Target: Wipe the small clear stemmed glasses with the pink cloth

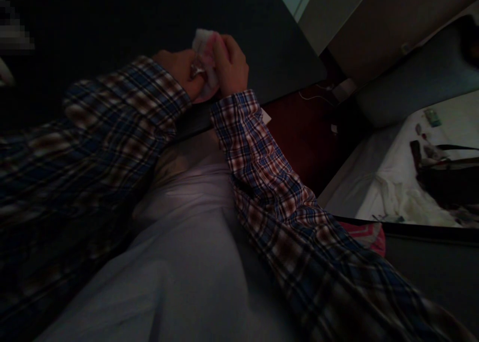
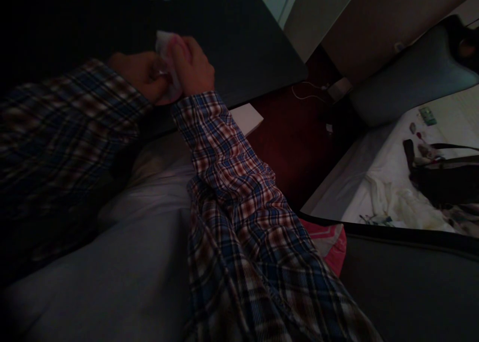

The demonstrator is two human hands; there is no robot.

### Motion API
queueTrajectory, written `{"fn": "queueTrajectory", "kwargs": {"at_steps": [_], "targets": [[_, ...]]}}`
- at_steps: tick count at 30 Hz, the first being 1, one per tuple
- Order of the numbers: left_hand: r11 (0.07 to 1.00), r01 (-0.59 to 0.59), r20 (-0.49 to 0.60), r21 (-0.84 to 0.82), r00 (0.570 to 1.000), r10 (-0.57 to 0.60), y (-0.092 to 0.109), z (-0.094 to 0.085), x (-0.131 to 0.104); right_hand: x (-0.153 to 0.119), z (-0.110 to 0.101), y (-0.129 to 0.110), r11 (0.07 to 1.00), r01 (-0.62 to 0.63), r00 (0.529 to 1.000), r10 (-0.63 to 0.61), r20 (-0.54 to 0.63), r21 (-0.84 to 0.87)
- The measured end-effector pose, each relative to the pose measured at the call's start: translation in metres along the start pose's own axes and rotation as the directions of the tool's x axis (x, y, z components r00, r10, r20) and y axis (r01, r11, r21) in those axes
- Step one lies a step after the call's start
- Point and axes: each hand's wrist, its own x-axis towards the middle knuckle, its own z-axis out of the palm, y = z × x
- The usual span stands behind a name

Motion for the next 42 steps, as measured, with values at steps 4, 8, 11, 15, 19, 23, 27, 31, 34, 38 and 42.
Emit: {"fn": "queueTrajectory", "kwargs": {"at_steps": [4, 8, 11, 15, 19, 23, 27, 31, 34, 38, 42], "targets": [[1.000, 0.025, -0.004, 0.000, 1.000, -0.025, 0.007, -0.005, -0.003, 0.000, 0.000, 0.001, 1.000, 0.010, 1.000, -0.010, -0.016, 0.014], [1.000, -0.005, -0.027, 0.026, 1.000, 0.006, 0.008, -0.006, -0.004, -0.001, 0.002, 0.002, 1.000, 0.010, 0.999, -0.009, -0.035, 0.010], [0.998, -0.031, -0.036, 0.050, 0.999, 0.033, 0.005, -0.004, -0.002, -0.002, 0.001, 0.001, 1.000, 0.015, 0.999, -0.015, -0.031, 0.002], [0.997, -0.036, -0.044, 0.073, 0.998, 0.040, 0.000, 0.000, 0.000, -0.004, -0.002, -0.002, 1.000, 0.016, 1.000, -0.016, -0.014, 0.015], [0.995, -0.073, -0.035, 0.069, 0.997, 0.075, -0.005, 0.003, 0.002, -0.006, -0.001, -0.001, 1.000, -0.003, 1.000, 0.003, -0.022, 0.021], [0.998, -0.046, -0.022, 0.037, 0.999, 0.047, -0.004, 0.003, 0.002, -0.003, 0.003, 0.000, 1.000, -0.005, 0.999, 0.005, -0.032, 0.004], [0.998, -0.065, -0.033, 0.011, 0.997, 0.065, 0.000, 0.002, 0.001, -0.001, 0.006, -0.001, 0.997, -0.077, 0.996, 0.075, -0.046, -0.025], [0.995, -0.088, -0.073, -0.036, 0.994, 0.086, 0.000, 0.002, 0.000, -0.004, 0.003, -0.005, 0.998, -0.054, 0.997, 0.057, -0.061, 0.045], [0.995, -0.063, -0.063, -0.079, 0.996, 0.059, 0.002, -0.002, -0.001, -0.007, 0.000, -0.008, 0.996, -0.031, 0.995, 0.039, -0.087, 0.085], [0.990, -0.006, -0.032, -0.141, 0.999, 0.002, 0.008, -0.013, -0.005, -0.008, 0.001, -0.008, 0.995, -0.040, 0.996, 0.047, -0.079, 0.086], [0.984, 0.062, -0.006, -0.167, 0.998, -0.063, 0.013, -0.018, -0.006, -0.008, 0.006, -0.006, 0.996, -0.031, 0.994, 0.041, -0.105, 0.089]]}}
